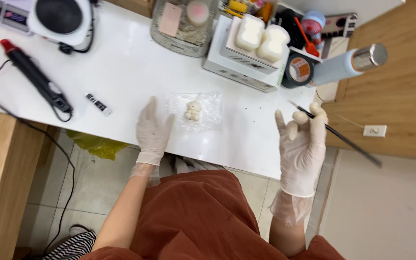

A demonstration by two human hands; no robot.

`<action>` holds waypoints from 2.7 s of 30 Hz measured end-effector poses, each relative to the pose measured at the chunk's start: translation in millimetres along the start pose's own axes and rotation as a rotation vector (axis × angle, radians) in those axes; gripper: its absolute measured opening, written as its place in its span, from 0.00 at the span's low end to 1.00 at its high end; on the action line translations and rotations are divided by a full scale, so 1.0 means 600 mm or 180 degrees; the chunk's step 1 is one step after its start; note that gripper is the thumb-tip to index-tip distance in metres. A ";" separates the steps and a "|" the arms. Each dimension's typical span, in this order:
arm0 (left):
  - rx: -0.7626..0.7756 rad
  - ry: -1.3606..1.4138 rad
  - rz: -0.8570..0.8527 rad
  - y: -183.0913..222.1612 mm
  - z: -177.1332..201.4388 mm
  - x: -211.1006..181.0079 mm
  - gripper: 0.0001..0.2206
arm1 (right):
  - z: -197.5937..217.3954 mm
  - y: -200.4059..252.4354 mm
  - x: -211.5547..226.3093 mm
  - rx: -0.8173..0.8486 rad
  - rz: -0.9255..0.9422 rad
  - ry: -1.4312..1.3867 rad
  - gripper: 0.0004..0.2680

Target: The recorder uses a fine-tip paintbrush and black liquid to paint eyes and other details onto a teddy-bear-shaped white candle.

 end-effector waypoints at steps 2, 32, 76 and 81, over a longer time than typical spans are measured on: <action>-0.0520 0.0206 0.0456 0.007 0.044 0.035 0.42 | -0.011 0.001 -0.003 0.0068 0.0063 0.0264 0.08; -0.0352 0.1756 0.0396 0.026 0.197 -0.070 0.14 | -0.148 0.040 -0.062 0.0517 0.0125 0.2522 0.06; 0.3613 0.3304 -0.0550 0.202 0.191 -0.370 0.16 | -0.169 0.038 0.040 0.2429 0.0811 0.3616 0.10; 0.0981 0.1532 -0.2073 0.205 0.249 -0.396 0.13 | -0.154 0.033 0.033 0.2047 0.0639 0.3834 0.10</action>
Point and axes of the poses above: each hand's wrist, its own y-axis away from the middle knuckle, its own z-axis out of the back of the hand, x = y × z, the point moved 4 cm from there along -y, towards the middle knuckle, and after that the axes turned 15 degrees about x, right-handed, at the moved point
